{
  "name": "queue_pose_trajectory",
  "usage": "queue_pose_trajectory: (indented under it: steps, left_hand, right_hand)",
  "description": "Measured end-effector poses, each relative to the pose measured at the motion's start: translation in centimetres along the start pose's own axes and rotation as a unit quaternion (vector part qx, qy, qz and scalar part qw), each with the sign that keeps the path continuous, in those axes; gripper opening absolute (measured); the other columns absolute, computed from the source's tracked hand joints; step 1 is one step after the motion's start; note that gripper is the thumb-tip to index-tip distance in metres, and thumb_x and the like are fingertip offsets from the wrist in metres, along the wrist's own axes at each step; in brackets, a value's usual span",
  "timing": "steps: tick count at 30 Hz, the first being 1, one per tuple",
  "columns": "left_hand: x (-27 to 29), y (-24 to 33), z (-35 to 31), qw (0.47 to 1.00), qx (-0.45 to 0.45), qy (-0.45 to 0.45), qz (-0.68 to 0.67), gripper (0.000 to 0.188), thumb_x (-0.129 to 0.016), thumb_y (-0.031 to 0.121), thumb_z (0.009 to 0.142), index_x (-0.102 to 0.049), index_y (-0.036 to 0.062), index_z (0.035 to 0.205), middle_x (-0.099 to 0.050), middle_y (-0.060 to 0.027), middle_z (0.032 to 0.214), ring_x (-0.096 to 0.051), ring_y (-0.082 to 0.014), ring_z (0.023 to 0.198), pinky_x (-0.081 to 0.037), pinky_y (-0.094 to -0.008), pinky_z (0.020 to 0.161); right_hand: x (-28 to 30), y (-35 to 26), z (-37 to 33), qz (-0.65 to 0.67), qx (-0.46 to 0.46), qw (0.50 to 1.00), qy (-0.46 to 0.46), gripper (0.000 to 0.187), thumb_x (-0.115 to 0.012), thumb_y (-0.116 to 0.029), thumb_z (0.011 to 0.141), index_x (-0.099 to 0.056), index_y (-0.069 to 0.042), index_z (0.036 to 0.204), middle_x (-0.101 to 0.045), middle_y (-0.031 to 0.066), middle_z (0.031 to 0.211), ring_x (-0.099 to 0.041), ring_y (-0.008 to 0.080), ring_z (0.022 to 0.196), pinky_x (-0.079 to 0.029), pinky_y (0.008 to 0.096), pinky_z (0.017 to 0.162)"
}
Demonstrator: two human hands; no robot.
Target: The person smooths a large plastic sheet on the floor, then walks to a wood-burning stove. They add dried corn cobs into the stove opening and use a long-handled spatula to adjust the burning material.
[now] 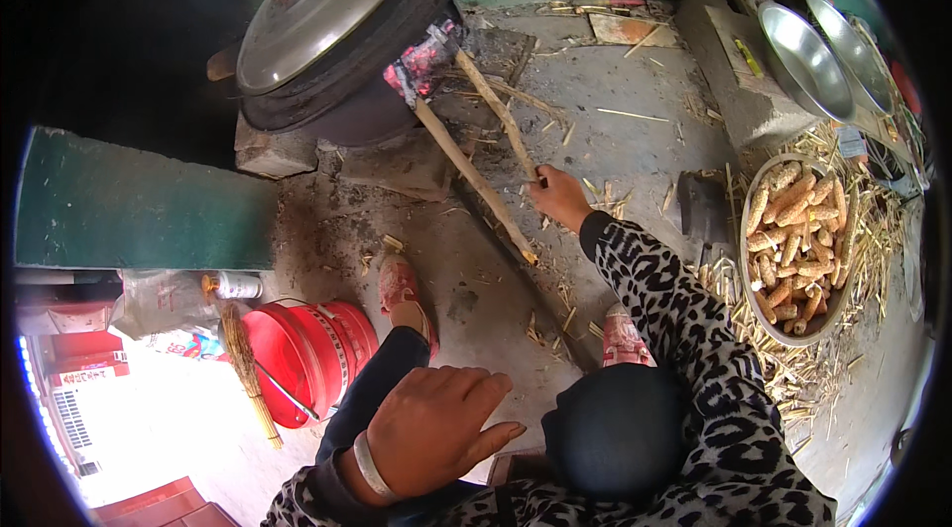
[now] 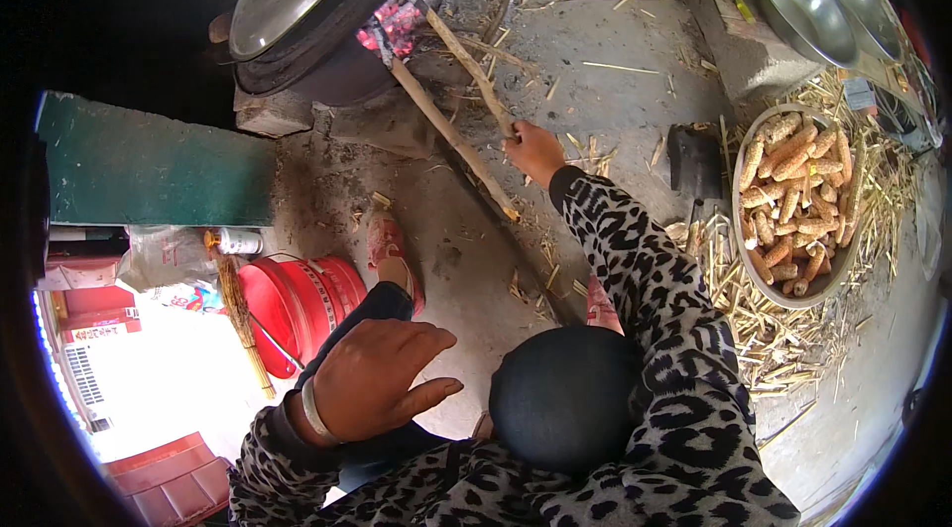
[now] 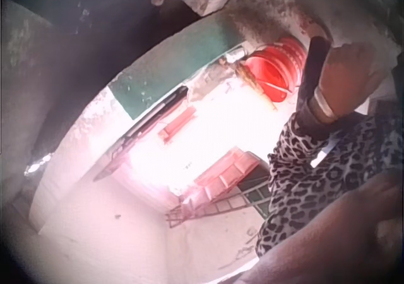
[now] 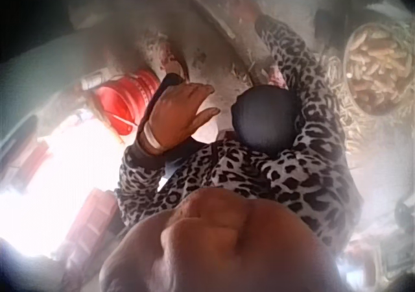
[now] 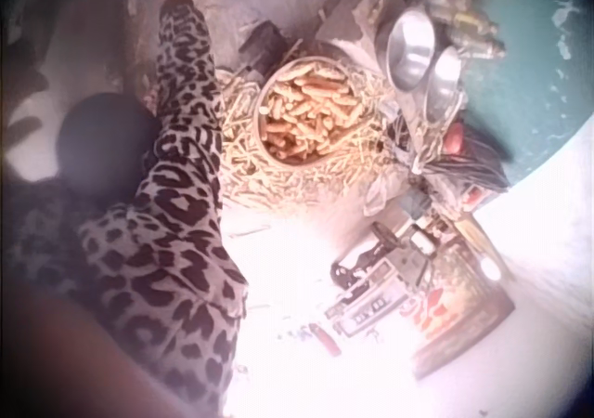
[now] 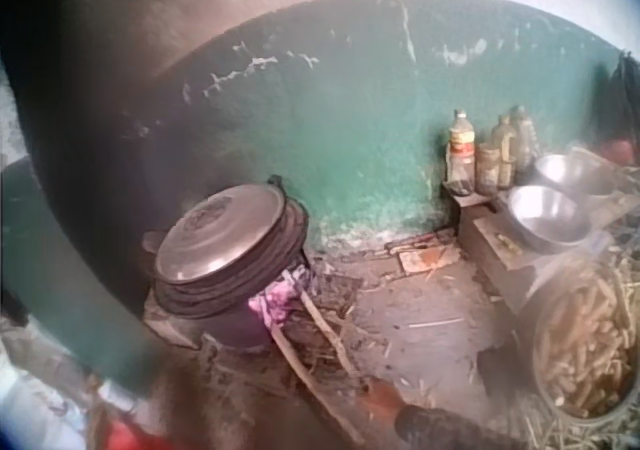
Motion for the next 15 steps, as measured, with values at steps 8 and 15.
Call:
queue_pose_trajectory:
  steps: [8, 15]
  left_hand:
    - [-0.2, 1.2, 0.4, 1.0, -0.003, 0.011, 0.002, 0.038, -0.075, 0.033, 0.091, -0.065, 0.0049, 0.115, -0.069, -0.0122, 0.103, -0.068, -0.0319, 0.089, -0.053, -0.04, 0.08]
    - [-0.3, 1.8, -0.7, 1.0, -0.011, 0.018, 0.01, 0.041, -0.073, 0.034, 0.092, -0.064, 0.0049, 0.118, -0.068, -0.0114, 0.103, -0.067, -0.0307, 0.092, -0.052, -0.0395, 0.082]
  right_hand:
    - [2.8, -3.6, -4.7, 0.02, 0.052, 0.998, 0.004, 0.031, -0.067, -0.023, 0.099, -0.064, 0.007, 0.103, -0.071, 0.0165, 0.078, -0.072, 0.0245, 0.061, -0.057, 0.04, 0.06]
    - [7.3, -7.2, -6.7, -0.083, 0.112, 0.99, -0.021, 0.032, -0.069, -0.028, 0.095, -0.07, 0.004, 0.089, -0.07, 0.0146, 0.068, -0.073, 0.0231, 0.057, -0.058, 0.0384, 0.062]
Point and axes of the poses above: each hand's wrist, its own z-axis towards the middle knuckle, its own x-axis out of the back of the hand, y = z × x, the point moved 3 cm from there along z, towards the middle knuckle
